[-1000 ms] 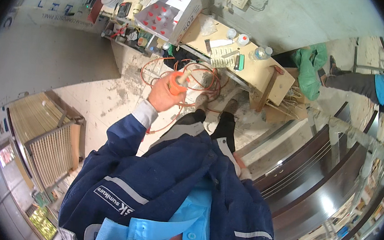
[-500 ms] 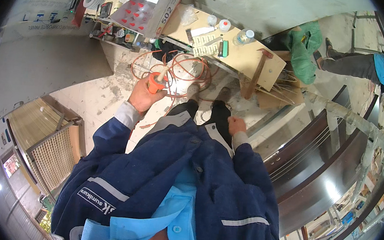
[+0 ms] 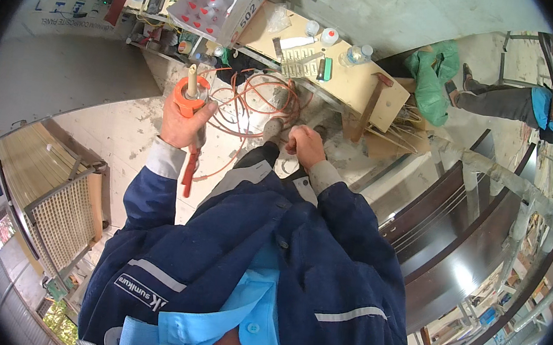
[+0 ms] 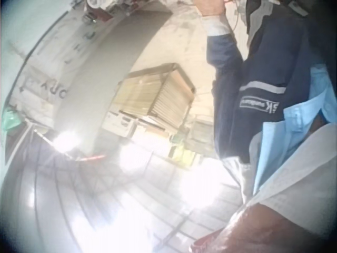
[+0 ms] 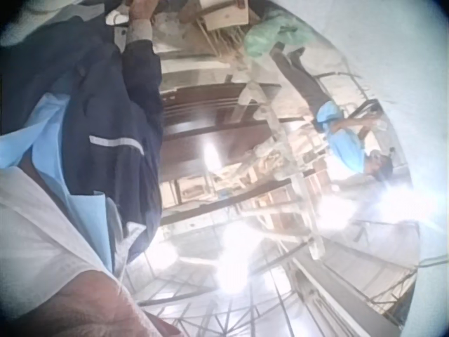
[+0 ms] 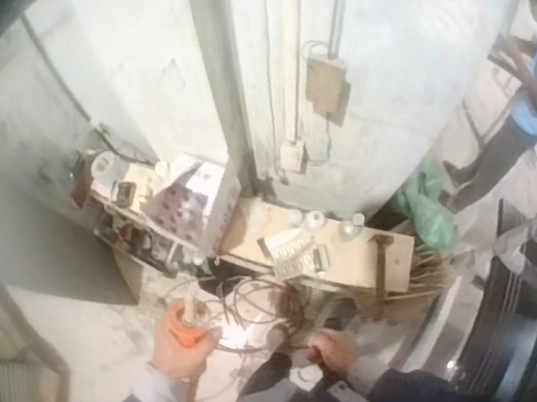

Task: The person loads a sealant cartridge into a caulking gun, primes the nozzle, and applies adhesive to a wooden surface. They then retrieve a utility knife and continue handling the caulking gun and sealant tube.

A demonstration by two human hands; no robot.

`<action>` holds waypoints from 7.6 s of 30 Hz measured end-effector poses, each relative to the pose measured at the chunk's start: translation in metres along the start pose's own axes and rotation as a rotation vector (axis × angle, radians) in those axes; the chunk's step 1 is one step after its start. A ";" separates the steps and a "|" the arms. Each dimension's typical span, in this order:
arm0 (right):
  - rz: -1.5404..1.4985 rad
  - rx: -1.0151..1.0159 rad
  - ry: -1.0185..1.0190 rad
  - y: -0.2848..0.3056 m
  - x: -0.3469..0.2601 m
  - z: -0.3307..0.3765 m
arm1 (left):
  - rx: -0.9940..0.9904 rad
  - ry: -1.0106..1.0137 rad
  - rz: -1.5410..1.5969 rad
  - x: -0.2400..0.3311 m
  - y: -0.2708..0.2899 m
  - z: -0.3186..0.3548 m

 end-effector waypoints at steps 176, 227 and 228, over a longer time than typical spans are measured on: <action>1.625 0.321 0.983 0.064 -0.069 -0.321 | 0.746 0.325 1.064 -0.281 0.027 -0.008; -0.321 0.795 0.164 0.331 0.169 -0.071 | -0.779 0.099 -0.576 -0.168 -0.509 -0.049; -0.280 0.808 0.136 0.339 0.171 -0.069 | -0.814 0.112 -0.627 -0.173 -0.518 -0.051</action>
Point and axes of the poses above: each hand's wrist, its own z-axis away from the middle knuckle, its own y-axis out of the back of the hand, x = y × z, the point moved 5 cm from there along -z, towards the middle knuckle, and after that the axes turned 3 degrees about z, right-handed, at the moved point
